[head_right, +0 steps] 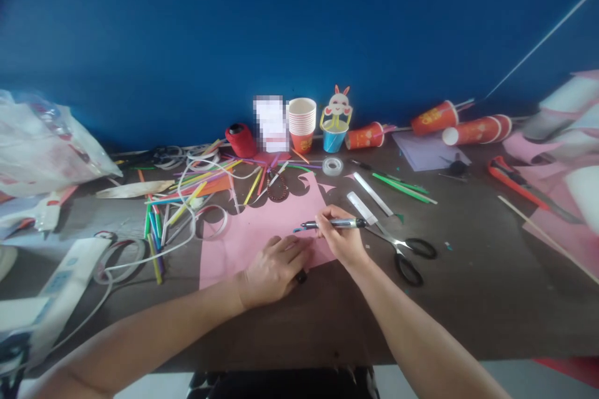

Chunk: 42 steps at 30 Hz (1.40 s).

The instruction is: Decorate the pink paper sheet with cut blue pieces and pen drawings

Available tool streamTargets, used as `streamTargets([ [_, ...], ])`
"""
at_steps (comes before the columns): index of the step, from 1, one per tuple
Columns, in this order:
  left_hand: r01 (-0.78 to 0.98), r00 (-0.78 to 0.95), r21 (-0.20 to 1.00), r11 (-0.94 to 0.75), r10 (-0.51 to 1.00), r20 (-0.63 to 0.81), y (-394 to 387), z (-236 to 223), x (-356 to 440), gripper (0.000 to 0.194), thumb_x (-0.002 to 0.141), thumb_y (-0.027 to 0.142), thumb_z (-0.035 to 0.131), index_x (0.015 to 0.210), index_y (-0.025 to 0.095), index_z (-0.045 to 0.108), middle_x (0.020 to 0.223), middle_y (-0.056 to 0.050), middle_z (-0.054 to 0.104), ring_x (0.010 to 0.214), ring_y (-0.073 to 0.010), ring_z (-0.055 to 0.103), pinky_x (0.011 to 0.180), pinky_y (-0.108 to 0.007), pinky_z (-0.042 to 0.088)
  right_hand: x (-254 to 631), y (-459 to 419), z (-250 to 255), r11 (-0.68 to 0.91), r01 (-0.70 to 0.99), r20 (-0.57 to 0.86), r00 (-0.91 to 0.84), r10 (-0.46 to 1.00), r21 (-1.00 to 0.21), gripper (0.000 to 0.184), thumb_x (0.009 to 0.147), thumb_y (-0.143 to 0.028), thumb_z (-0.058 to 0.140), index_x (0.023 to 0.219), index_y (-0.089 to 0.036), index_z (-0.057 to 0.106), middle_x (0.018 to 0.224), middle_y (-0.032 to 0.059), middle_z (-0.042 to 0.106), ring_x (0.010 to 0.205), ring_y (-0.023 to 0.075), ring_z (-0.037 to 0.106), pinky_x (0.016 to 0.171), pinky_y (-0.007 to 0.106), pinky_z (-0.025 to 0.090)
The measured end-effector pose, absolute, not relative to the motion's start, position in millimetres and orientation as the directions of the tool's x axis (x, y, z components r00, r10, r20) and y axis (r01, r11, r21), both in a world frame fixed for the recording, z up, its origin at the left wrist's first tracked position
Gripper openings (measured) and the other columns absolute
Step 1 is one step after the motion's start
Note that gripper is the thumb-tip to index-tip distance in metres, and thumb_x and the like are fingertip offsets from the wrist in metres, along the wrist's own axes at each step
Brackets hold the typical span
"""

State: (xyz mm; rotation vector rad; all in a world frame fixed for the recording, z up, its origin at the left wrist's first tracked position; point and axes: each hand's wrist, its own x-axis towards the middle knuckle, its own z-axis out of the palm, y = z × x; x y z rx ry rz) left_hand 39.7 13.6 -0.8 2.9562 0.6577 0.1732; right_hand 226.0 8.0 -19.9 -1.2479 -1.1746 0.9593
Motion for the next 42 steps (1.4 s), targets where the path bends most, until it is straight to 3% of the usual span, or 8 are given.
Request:
streamTargets([
  [14, 0.385, 0.916, 0.152, -0.91, 0.397, 0.061, 17.1, -0.3, 38.7, 0.032, 0.086, 0.024, 0.042, 0.114, 0.013, 0.051, 0.132, -0.009, 0.047, 0.113, -0.0249, 0.044, 0.081, -0.038, 0.041, 220.5, 15.4, -24.8, 0.001, 0.269, 0.074, 0.259, 0.963, -0.963, 0.029, 0.084, -0.038, 0.053, 0.064, -0.018, 0.056, 0.046, -0.0028, 0.053, 0.045, 0.0121, 0.054, 0.047, 0.022, 0.042],
  [42, 0.361, 0.923, 0.187, -0.914, 0.379, 0.07, 21.3, -0.4, 38.9, 0.031, 0.087, 0.019, 0.041, 0.114, 0.013, 0.053, 0.129, -0.01, 0.05, 0.112, -0.0246, 0.046, 0.08, -0.037, 0.041, 220.3, 15.8, -20.8, -0.034, 0.413, 0.076, 0.246, 0.966, -0.91, 0.031, 0.086, -0.037, 0.047, 0.062, -0.018, 0.054, 0.047, -0.0024, 0.053, 0.046, 0.0124, 0.055, 0.049, 0.022, 0.045],
])
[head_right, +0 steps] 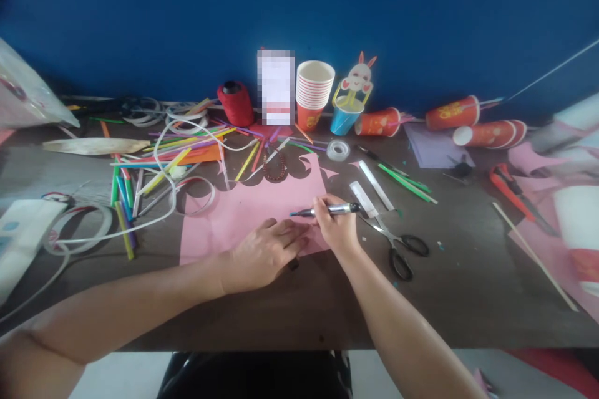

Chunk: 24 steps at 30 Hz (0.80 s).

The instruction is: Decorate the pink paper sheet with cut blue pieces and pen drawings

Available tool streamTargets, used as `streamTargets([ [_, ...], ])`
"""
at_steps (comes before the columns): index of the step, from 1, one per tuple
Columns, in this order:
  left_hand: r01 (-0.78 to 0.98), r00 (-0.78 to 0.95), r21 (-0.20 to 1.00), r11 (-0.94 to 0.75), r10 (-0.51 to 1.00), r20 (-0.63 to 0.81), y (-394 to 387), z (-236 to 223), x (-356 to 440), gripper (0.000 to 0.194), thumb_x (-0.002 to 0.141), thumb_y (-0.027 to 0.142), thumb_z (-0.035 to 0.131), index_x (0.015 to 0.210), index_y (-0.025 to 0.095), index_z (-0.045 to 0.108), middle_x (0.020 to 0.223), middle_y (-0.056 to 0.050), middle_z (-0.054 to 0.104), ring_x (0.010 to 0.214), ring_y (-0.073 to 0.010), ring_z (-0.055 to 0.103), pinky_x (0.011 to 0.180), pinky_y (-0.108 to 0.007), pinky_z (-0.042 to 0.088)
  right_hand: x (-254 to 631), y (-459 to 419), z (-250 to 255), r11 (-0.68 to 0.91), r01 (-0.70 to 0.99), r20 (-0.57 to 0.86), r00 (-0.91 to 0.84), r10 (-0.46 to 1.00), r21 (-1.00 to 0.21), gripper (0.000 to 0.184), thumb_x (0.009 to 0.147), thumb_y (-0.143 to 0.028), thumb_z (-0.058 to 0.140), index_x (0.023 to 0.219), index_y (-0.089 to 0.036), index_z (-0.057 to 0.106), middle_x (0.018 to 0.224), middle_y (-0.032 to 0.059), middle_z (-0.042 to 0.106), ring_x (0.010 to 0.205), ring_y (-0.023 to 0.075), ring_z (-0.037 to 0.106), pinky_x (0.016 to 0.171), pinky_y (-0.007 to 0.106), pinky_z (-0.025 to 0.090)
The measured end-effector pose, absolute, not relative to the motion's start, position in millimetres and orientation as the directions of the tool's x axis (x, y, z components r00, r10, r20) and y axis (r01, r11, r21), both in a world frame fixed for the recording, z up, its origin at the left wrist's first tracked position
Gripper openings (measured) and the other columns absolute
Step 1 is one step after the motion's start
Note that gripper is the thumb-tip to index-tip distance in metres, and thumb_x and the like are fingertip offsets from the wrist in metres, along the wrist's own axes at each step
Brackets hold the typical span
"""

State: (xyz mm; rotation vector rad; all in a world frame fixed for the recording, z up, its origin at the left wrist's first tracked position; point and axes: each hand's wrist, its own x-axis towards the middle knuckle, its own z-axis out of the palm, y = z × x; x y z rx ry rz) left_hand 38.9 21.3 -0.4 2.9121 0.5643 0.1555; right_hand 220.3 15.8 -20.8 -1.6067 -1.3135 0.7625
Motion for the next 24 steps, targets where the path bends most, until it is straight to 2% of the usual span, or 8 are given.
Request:
streamTargets([
  [14, 0.369, 0.919, 0.189, -0.91, 0.388, 0.072, 21.9, 0.0, 39.7, 0.031, 0.085, 0.018, 0.042, 0.114, 0.014, 0.053, 0.129, -0.011, 0.05, 0.112, -0.0245, 0.046, 0.082, -0.038, 0.041, 220.7, 16.2, -21.2, -0.059, 0.384, 0.048, 0.263, 0.964, -0.921, 0.029, 0.085, -0.037, 0.048, 0.065, -0.018, 0.057, 0.046, -0.0023, 0.054, 0.045, 0.013, 0.056, 0.048, 0.023, 0.046],
  [21, 0.371, 0.919, 0.202, -0.906, 0.389, 0.058, 22.3, 0.9, 38.6, 0.032, 0.085, 0.02, 0.042, 0.115, 0.014, 0.053, 0.131, -0.011, 0.049, 0.112, -0.0248, 0.046, 0.081, -0.038, 0.041, 221.1, 17.3, -19.9, -0.048, 0.205, 0.016, 0.301, 0.954, -0.977, 0.03, 0.085, -0.035, 0.049, 0.061, -0.018, 0.053, 0.044, -0.0044, 0.05, 0.042, 0.0113, 0.053, 0.045, 0.022, 0.043],
  [24, 0.373, 0.918, 0.208, -0.904, 0.392, 0.058, 22.1, 0.7, 38.7, 0.033, 0.085, 0.018, 0.042, 0.116, 0.014, 0.053, 0.131, -0.01, 0.049, 0.112, -0.0245, 0.046, 0.082, -0.038, 0.041, 220.3, 17.6, -19.1, -0.053, 0.209, 0.014, 0.304, 0.953, -0.976, 0.031, 0.084, -0.035, 0.049, 0.058, -0.018, 0.052, 0.043, -0.004, 0.051, 0.042, 0.011, 0.053, 0.045, 0.022, 0.043],
])
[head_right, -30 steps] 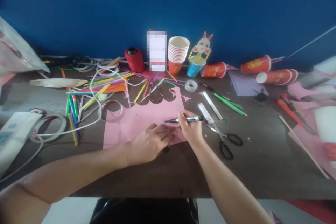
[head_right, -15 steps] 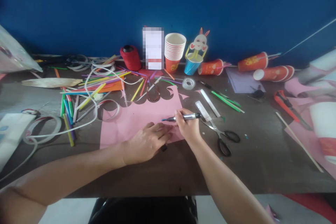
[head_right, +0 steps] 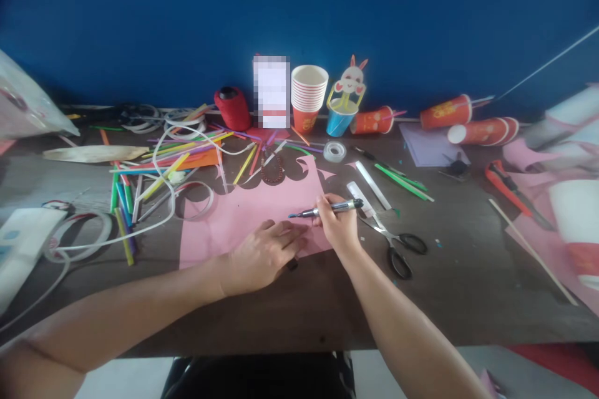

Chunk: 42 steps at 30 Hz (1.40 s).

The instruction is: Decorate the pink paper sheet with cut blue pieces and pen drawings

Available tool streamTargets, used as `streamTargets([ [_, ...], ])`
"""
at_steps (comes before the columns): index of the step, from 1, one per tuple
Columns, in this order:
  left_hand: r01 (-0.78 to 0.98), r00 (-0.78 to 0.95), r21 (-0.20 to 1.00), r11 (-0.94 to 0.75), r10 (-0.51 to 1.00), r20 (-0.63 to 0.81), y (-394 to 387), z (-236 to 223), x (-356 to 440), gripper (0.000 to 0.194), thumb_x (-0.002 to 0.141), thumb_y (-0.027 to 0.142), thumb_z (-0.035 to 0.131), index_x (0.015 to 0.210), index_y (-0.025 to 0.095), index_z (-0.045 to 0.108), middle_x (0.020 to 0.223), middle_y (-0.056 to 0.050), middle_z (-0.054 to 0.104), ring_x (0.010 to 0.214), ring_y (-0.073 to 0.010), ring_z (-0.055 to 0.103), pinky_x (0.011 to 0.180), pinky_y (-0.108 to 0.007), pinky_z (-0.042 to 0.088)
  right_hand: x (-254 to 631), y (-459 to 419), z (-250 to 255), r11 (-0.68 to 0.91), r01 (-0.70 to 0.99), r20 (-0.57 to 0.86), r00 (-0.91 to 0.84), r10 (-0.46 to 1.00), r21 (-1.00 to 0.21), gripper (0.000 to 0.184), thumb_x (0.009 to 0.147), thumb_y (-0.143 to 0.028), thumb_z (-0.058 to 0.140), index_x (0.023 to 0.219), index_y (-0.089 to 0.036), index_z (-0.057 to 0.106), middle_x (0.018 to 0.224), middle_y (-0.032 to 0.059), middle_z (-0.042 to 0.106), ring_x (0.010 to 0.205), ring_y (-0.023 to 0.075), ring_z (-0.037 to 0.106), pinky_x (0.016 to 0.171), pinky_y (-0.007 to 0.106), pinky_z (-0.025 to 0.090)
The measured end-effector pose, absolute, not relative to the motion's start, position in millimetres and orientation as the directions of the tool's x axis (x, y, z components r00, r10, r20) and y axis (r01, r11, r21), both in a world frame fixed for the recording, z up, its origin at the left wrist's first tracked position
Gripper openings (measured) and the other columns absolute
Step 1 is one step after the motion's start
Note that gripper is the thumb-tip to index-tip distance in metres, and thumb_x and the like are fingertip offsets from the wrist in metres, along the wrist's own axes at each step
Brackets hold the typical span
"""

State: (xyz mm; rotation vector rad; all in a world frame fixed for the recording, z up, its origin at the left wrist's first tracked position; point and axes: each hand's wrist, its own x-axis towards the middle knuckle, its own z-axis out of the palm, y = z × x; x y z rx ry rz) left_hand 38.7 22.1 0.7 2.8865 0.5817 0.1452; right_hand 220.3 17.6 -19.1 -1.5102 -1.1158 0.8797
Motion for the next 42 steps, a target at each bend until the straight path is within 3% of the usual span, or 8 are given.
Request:
streamTargets([
  [5, 0.381, 0.906, 0.277, -0.882, 0.416, 0.08, 24, -1, 38, 0.033, 0.082, 0.019, 0.049, 0.114, 0.016, 0.054, 0.129, -0.009, 0.05, 0.113, -0.0245, 0.046, 0.084, -0.039, 0.042, 221, 18, -21, -0.059, 0.131, -0.012, 0.329, 0.944, -0.99, 0.03, 0.083, -0.037, 0.05, 0.06, -0.018, 0.053, 0.042, -0.0047, 0.049, 0.041, 0.0106, 0.051, 0.044, 0.022, 0.043],
  [10, 0.388, 0.843, 0.509, -0.768, 0.519, 0.14, 32, -4, 37, 0.035, 0.08, 0.022, 0.053, 0.115, 0.021, 0.055, 0.12, -0.003, 0.058, 0.108, -0.0204, 0.048, 0.091, -0.038, 0.041, 223, 13, -19, 0.001, -0.068, -0.022, 0.341, 0.94, -0.998, 0.027, 0.083, -0.038, 0.047, 0.064, -0.02, 0.051, 0.04, -0.0061, 0.044, 0.034, 0.0102, 0.046, 0.036, 0.022, 0.038],
  [18, 0.389, 0.775, 0.634, -0.669, 0.609, 0.168, 38, -4, 42, 0.024, 0.084, 0.028, 0.053, 0.104, 0.018, 0.061, 0.092, -0.005, 0.066, 0.09, -0.0159, 0.055, 0.082, -0.03, 0.045, 212, -7, -7, 0.151, -0.05, 0.134, 0.258, 0.957, -0.987, 0.028, 0.082, -0.04, 0.047, 0.061, -0.021, 0.048, 0.048, -0.0028, 0.047, 0.04, 0.0118, 0.047, 0.039, 0.025, 0.038],
  [21, 0.396, 0.757, 0.637, -0.662, 0.628, 0.182, 37, -4, 43, 0.02, 0.083, 0.026, 0.055, 0.099, 0.019, 0.062, 0.088, -0.004, 0.065, 0.088, -0.0149, 0.055, 0.08, -0.028, 0.046, 213, -10, 0, 0.185, 0.026, 0.186, 0.227, 0.956, -0.982, 0.028, 0.083, -0.035, 0.047, 0.059, -0.02, 0.051, 0.049, -0.0027, 0.048, 0.04, 0.0108, 0.046, 0.042, 0.025, 0.038],
  [24, 0.391, 0.751, 0.636, -0.665, 0.63, 0.197, 36, -4, 43, 0.019, 0.083, 0.025, 0.054, 0.099, 0.019, 0.062, 0.086, -0.004, 0.064, 0.087, -0.0144, 0.056, 0.079, -0.027, 0.046, 217, -13, 10, 0.224, 0.231, 0.259, 0.135, 0.957, -0.947, 0.028, 0.084, -0.031, 0.046, 0.059, -0.02, 0.053, 0.05, -0.0019, 0.05, 0.044, 0.0114, 0.048, 0.046, 0.025, 0.038],
  [30, 0.403, 0.758, 0.603, -0.689, 0.62, 0.201, 34, -6, 42, 0.016, 0.083, 0.025, 0.053, 0.093, 0.017, 0.062, 0.089, -0.006, 0.062, 0.088, -0.0157, 0.056, 0.077, -0.028, 0.047, 217, -20, 29, 0.362, 0.558, 0.427, -0.016, 0.904, -0.747, 0.019, 0.081, -0.028, 0.049, 0.065, -0.022, 0.057, 0.052, -0.0015, 0.055, 0.046, 0.0115, 0.05, 0.052, 0.024, 0.042],
  [35, 0.418, 0.762, 0.584, -0.695, 0.619, 0.191, 34, -12, 42, 0.021, 0.077, 0.016, 0.056, 0.097, 0.018, 0.061, 0.086, -0.005, 0.06, 0.087, -0.0165, 0.055, 0.077, -0.029, 0.045, 214, -22, 26, 0.427, 0.564, 0.426, -0.142, 0.894, -0.707, 0.013, 0.08, -0.025, 0.049, 0.071, -0.023, 0.058, 0.063, 0.0004, 0.063, 0.053, 0.0122, 0.055, 0.055, 0.024, 0.043],
  [42, 0.391, 0.769, 0.557, -0.733, 0.593, 0.24, 31, -12, 42, 0.01, 0.082, 0.019, 0.05, 0.088, 0.016, 0.058, 0.085, -0.004, 0.059, 0.083, -0.0157, 0.054, 0.074, -0.028, 0.044, 203, -18, 20, 0.394, 0.573, 0.31, -0.244, 0.919, -0.719, 0.013, 0.083, -0.028, 0.049, 0.072, -0.022, 0.053, 0.065, 0.0, 0.06, 0.059, 0.0127, 0.056, 0.06, 0.023, 0.041],
])
